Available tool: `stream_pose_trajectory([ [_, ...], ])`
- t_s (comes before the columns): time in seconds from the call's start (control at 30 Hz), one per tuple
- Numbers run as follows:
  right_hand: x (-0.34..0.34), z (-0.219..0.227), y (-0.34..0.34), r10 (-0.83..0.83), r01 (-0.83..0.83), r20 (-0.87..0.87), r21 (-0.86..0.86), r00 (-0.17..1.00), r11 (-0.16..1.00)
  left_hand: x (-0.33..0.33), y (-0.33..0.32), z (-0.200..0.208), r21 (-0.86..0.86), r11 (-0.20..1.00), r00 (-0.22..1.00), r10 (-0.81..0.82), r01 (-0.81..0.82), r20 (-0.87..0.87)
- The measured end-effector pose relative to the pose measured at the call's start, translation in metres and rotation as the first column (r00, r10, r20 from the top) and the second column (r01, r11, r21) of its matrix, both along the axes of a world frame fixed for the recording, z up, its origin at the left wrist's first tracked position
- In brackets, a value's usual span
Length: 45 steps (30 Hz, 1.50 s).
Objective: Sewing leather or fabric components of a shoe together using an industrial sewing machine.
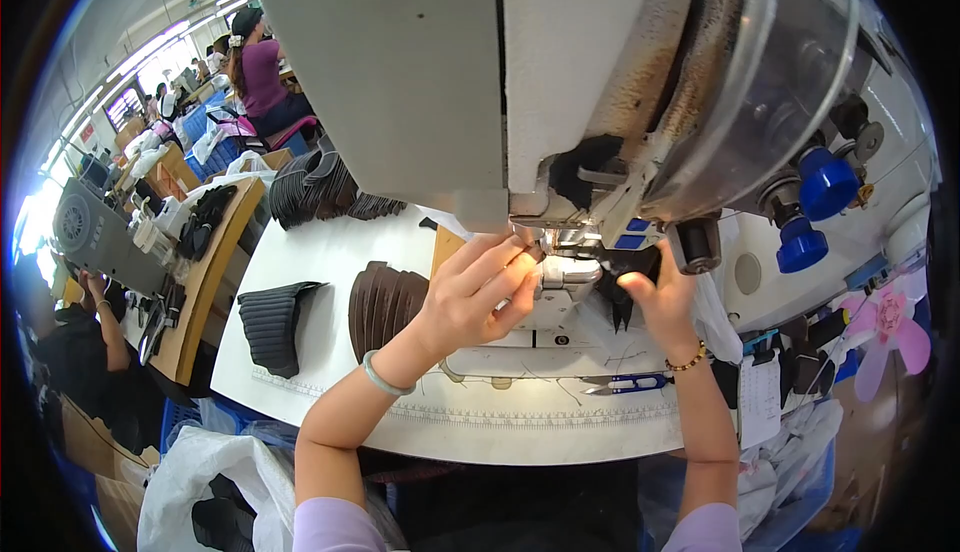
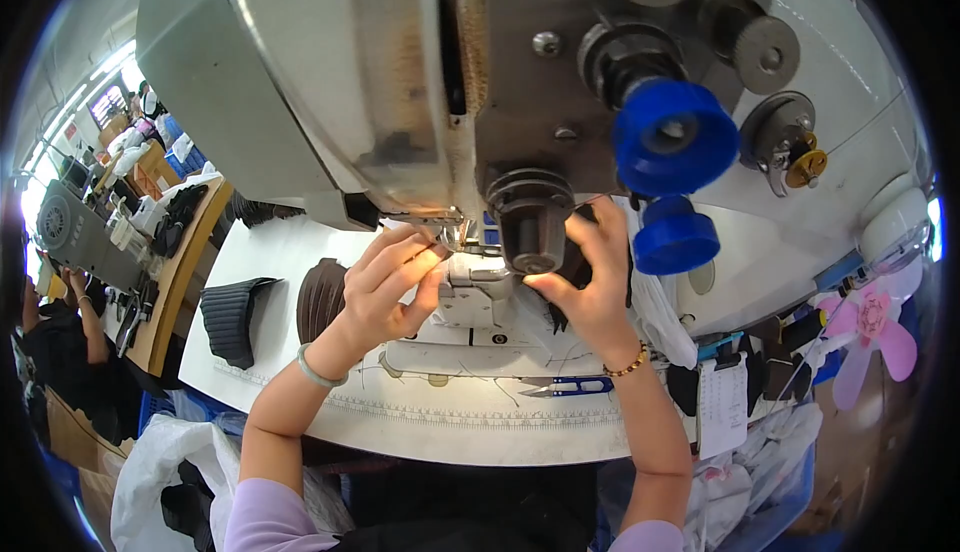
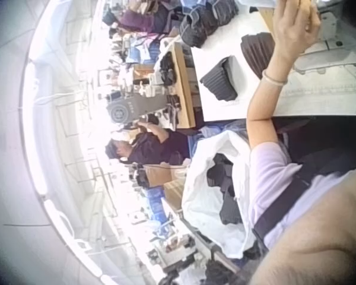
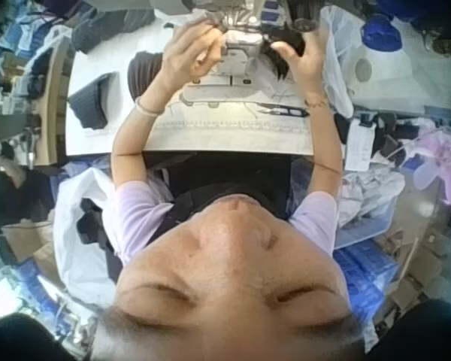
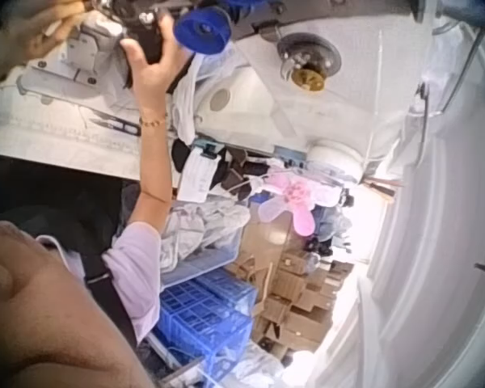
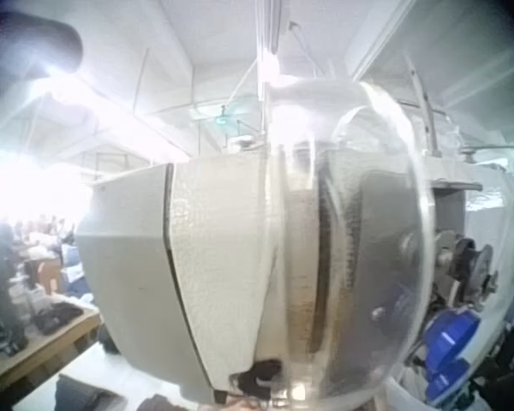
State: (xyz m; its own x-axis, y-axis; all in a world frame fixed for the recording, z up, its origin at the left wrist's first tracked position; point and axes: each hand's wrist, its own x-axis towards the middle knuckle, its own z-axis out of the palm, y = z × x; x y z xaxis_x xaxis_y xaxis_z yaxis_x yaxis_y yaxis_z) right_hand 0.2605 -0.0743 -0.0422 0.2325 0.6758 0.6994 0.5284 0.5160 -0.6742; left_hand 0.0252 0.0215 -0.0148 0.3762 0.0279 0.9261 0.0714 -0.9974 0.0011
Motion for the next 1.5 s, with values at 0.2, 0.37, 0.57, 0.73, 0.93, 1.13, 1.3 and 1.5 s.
stream_pose_trajectory([
  [0.2, 0.002, 0.044, -0.019, 0.002, -0.264, -0.617, -0.333, 0.787, 0.905, -0.007, -0.005, -0.007, -0.118, 0.993, 1.0, 0.009, -0.012, -0.024],
  [0.37, -0.031, 0.044, -0.033, 0.02, -0.243, -0.798, -0.16, 0.602, 0.957, -0.021, -0.04, -0.012, -0.538, 0.836, 0.988, 0.151, -0.111, 0.032],
  [0.57, -0.079, -0.036, -0.112, -0.198, 0.2, -0.573, -0.06, 0.795, 0.978, -0.048, -0.115, -0.037, -0.812, 0.573, 0.976, -0.218, 0.113, -0.018],
  [0.73, -0.1, -0.03, -0.122, 0.383, -0.301, 0.325, -0.276, 0.865, 0.913, -0.064, -0.153, -0.083, -0.9, 0.383, 0.965, -0.229, 0.207, 0.124],
  [0.93, -0.098, -0.032, -0.099, 0.29, -0.252, 0.187, -0.203, 0.939, 0.946, -0.179, -0.06, -0.036, -0.768, 0.609, 0.64, 0.513, 0.198, 0.572],
  [1.13, -0.057, -0.014, -0.091, 0.021, 0.019, 0.391, -0.099, 0.92, 0.995, -0.276, 0.012, -0.072, -0.376, 0.032, 0.156, 0.94, -0.926, -0.305],
  [1.3, -0.002, 0.0, -0.07, -0.269, 0.362, 0.454, -0.131, 0.849, 0.923, -0.284, 0.028, -0.098, -0.72, 0.219, 0.491, 0.85, -0.659, -0.191],
  [1.5, 0.014, -0.005, -0.043, -0.52, 0.632, 0.625, 0.053, 0.582, 0.773, -0.257, 0.017, -0.078, -0.732, 0.221, 0.517, 0.832, -0.645, -0.204],
])
